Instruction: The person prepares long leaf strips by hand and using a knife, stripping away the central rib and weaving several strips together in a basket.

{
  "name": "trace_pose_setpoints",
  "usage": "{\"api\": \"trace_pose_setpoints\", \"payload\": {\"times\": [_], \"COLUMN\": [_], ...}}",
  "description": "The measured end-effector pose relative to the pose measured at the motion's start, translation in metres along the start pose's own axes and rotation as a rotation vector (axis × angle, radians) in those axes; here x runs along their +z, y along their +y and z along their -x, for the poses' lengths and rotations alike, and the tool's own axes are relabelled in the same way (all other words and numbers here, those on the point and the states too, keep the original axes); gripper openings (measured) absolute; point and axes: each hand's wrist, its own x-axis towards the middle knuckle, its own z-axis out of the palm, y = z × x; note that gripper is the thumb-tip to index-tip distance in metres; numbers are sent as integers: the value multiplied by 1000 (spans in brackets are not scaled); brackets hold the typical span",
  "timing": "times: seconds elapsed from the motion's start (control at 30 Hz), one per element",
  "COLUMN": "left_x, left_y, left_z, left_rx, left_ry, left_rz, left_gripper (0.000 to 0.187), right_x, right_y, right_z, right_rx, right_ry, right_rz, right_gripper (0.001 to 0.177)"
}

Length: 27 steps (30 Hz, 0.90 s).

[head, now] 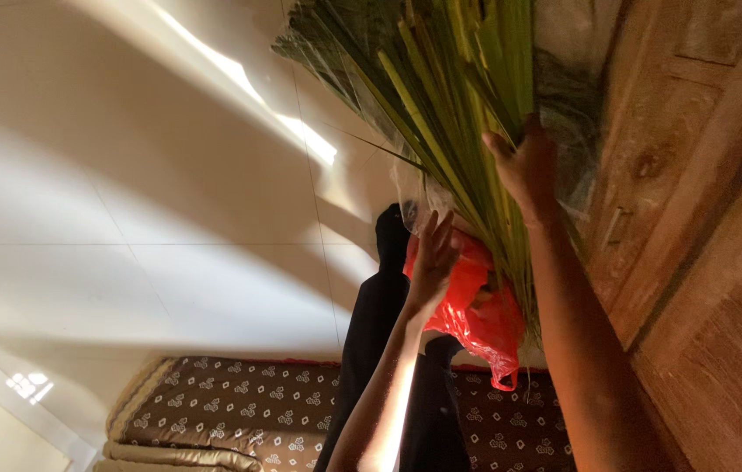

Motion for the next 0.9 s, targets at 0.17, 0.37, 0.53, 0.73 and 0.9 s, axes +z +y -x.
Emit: {"api": "trace_pose_setpoints", "payload": {"times": [0.17, 0.37, 0.53, 0.73, 0.9], "left_x": [-25, -40, -34, -21, -18], "left_y": [-22, -10, 5, 26, 28], "left_z": [-23, -64, -75, -81, -88], "left_rx": [-70, -20, -18, -113, -163], "left_ry": [152, 234, 240, 197, 205], "left_rz": [-8, 5, 31, 30, 92], "left_gripper": [55, 54, 50, 52, 53], "right_x": [119, 200, 198, 141, 114], "right_y": [70, 92, 140, 155, 132], "right_z": [-26, -16, -31, -45, -34], "right_rx": [199, -28, 314, 193, 86], "right_ry": [-59, 193, -35, -95, 300], "right_rz": [169, 387, 385, 128, 545], "right_gripper": [37, 62, 42, 30, 44]}}
